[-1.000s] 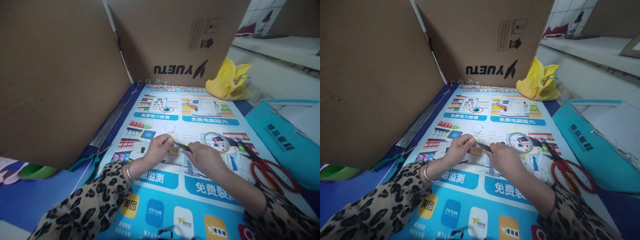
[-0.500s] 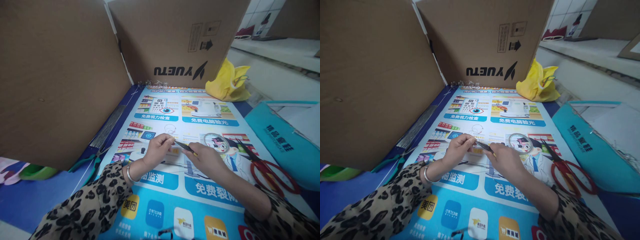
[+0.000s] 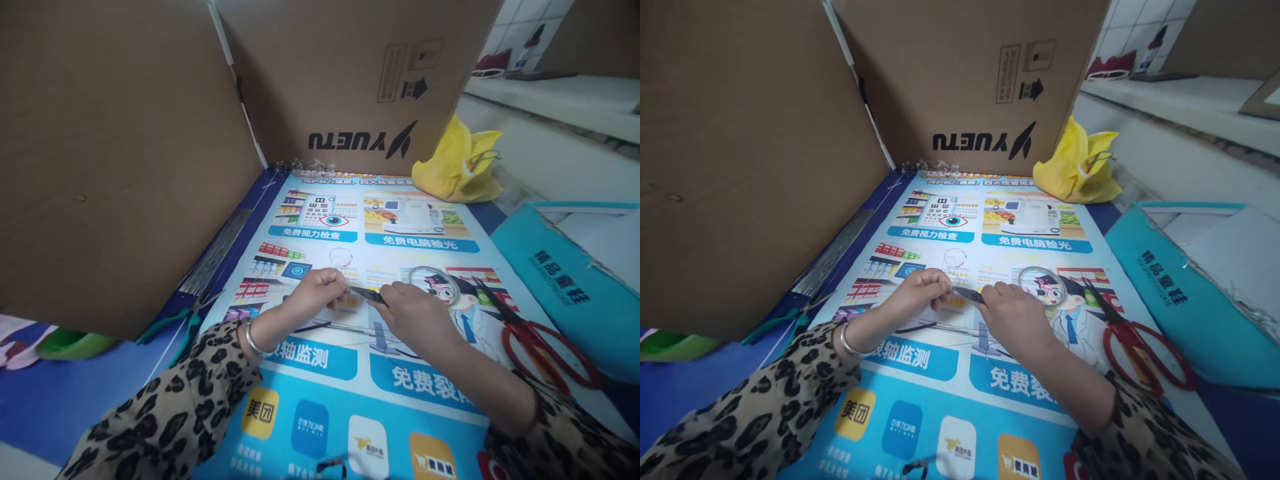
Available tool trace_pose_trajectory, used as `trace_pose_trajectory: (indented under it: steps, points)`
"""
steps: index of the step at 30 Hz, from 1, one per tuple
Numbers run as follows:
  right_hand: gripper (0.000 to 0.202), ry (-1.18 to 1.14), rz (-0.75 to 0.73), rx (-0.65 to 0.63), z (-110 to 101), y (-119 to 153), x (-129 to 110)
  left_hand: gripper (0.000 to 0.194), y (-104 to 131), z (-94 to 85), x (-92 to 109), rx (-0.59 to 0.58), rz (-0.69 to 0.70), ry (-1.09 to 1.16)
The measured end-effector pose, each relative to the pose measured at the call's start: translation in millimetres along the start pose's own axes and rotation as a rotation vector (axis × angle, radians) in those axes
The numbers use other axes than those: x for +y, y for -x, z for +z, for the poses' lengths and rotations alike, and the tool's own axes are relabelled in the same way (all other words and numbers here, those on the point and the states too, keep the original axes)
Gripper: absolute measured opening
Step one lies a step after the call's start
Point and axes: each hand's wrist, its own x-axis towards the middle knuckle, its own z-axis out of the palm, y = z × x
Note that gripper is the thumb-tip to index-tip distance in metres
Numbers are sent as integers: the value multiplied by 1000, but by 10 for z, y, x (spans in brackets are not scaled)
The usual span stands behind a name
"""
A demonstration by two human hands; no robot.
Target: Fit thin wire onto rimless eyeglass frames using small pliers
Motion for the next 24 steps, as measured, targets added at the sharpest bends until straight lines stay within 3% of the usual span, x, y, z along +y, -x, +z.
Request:
trace_pose_trajectory:
  steps: [6, 11, 24]
  points:
    - [32, -328, 93, -216, -15, -51, -10, 18, 7, 5, -21, -32, 21, 189]
    - [31, -430, 126, -219, -48, -61, 5, 17, 26, 22, -14, 5, 47, 140]
    - [35, -984, 188, -371, -70, -72, -22, 18, 98, 129, 69, 103, 126, 210]
